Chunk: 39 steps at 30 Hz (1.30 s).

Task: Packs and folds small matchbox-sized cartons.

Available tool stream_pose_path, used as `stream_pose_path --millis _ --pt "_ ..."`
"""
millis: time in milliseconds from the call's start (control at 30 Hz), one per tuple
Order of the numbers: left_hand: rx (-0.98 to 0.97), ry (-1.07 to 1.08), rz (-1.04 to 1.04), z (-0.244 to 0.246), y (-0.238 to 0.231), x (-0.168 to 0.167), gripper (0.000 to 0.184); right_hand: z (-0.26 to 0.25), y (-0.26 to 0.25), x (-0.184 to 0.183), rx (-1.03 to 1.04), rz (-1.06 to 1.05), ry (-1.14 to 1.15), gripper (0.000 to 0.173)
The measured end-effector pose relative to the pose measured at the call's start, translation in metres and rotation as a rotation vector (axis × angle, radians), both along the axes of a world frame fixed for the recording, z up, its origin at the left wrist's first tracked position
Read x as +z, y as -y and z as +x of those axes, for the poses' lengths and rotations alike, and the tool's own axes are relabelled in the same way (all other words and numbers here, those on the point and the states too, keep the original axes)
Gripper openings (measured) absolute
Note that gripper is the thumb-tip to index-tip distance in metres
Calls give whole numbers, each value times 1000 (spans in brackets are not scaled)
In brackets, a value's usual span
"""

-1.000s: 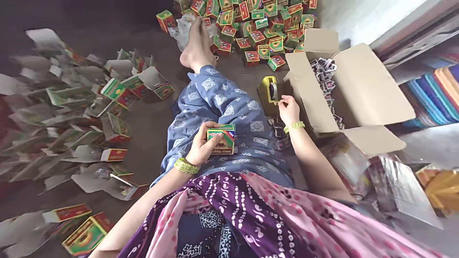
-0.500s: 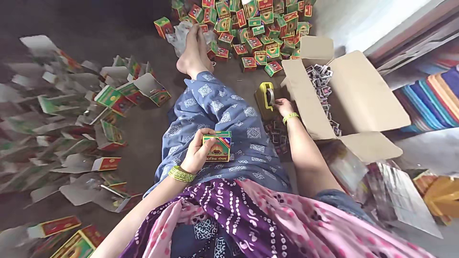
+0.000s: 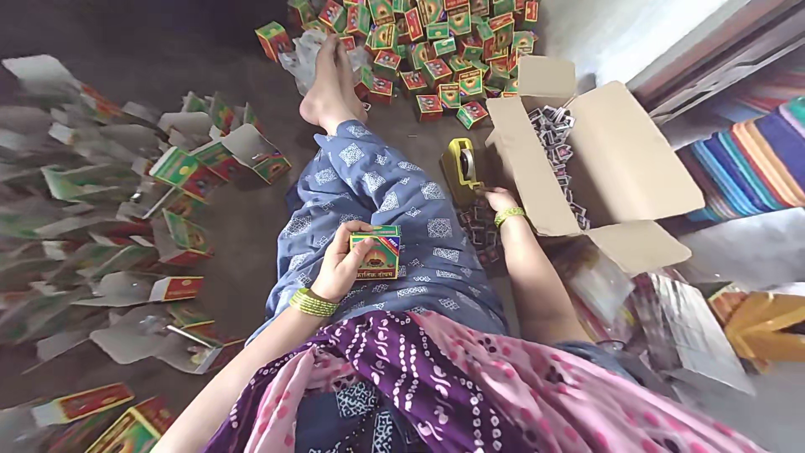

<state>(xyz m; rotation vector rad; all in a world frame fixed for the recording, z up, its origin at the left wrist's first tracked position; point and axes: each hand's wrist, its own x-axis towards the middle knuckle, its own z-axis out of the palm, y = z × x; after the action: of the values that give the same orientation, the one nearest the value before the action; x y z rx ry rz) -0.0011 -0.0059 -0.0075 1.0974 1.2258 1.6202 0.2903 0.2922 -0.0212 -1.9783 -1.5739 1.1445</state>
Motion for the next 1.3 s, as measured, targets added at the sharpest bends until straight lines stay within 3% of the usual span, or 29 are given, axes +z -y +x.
stream_pose_path --millis 133,300,367,467,567,667,800,933,1067,1200,1233,1300 --pt "1 20 11 -1 2 0 26 -2 -7 -12 53 85 54 35" --pt "17 4 23 1 3 2 26 -18 14 13 183 120 554 30" --pt "29 -20 49 2 2 1 27 -19 20 22 211 91 606 31" --pt "58 -49 65 1 0 -1 27 -25 25 31 294 225 177 28" --pt "91 -67 23 0 -2 -5 23 -58 78 65 358 232 -426 28" --pt "125 -117 -1 1 -6 -4 23 -95 137 99 505 143 -765 28" --pt "134 -164 16 -3 -2 -7 34 -131 185 103 638 -37 -849 24" --pt "119 -112 33 -3 1 -6 39 -149 197 90 587 -161 -794 26" --pt "99 -59 10 0 -1 -1 45 -154 196 81 512 -153 -741 26" --pt "63 -157 20 0 1 3 56 -155 197 76 452 -67 -643 15" --pt "57 -184 11 -1 3 5 58 -157 199 76 440 -43 -635 19" --pt "25 -253 -4 -3 8 7 62 -158 199 77 452 9 -620 46"
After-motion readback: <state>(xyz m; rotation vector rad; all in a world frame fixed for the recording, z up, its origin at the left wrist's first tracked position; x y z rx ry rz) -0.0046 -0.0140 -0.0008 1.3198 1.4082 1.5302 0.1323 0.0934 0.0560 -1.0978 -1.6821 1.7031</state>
